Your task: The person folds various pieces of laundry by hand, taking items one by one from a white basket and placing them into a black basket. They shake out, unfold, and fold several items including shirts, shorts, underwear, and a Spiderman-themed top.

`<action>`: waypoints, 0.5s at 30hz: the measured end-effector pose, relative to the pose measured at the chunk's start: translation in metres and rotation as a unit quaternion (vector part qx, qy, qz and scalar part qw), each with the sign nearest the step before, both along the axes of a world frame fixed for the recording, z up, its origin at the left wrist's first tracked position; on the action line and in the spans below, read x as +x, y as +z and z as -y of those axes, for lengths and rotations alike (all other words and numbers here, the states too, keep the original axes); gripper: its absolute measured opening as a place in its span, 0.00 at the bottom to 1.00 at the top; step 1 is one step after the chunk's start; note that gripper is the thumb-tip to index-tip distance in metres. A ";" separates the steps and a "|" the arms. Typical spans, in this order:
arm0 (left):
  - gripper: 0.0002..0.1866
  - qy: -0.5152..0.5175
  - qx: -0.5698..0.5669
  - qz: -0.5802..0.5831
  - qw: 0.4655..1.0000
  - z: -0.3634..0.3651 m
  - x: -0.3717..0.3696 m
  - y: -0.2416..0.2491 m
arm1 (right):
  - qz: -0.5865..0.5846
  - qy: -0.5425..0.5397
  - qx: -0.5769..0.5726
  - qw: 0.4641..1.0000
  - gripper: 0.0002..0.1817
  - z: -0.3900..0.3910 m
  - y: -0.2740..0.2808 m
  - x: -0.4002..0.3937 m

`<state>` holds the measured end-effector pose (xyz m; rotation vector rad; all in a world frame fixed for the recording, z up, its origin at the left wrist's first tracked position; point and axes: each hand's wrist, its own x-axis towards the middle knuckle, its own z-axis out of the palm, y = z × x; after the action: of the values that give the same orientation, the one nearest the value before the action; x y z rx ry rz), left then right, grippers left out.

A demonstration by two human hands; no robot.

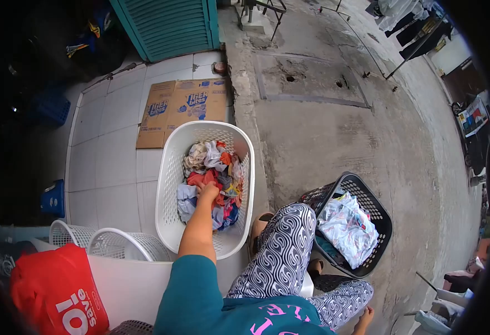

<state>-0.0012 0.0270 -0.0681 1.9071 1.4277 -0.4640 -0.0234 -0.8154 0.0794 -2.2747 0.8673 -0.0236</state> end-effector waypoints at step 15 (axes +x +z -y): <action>0.05 0.129 0.205 0.521 0.818 0.024 0.025 0.126 | 0.299 0.205 -0.039 0.931 0.08 -0.213 0.079 0.115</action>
<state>0.0234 0.0026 0.0576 1.7247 0.9922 0.9807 0.0917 -0.6020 0.1583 -2.2761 0.0690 -0.5408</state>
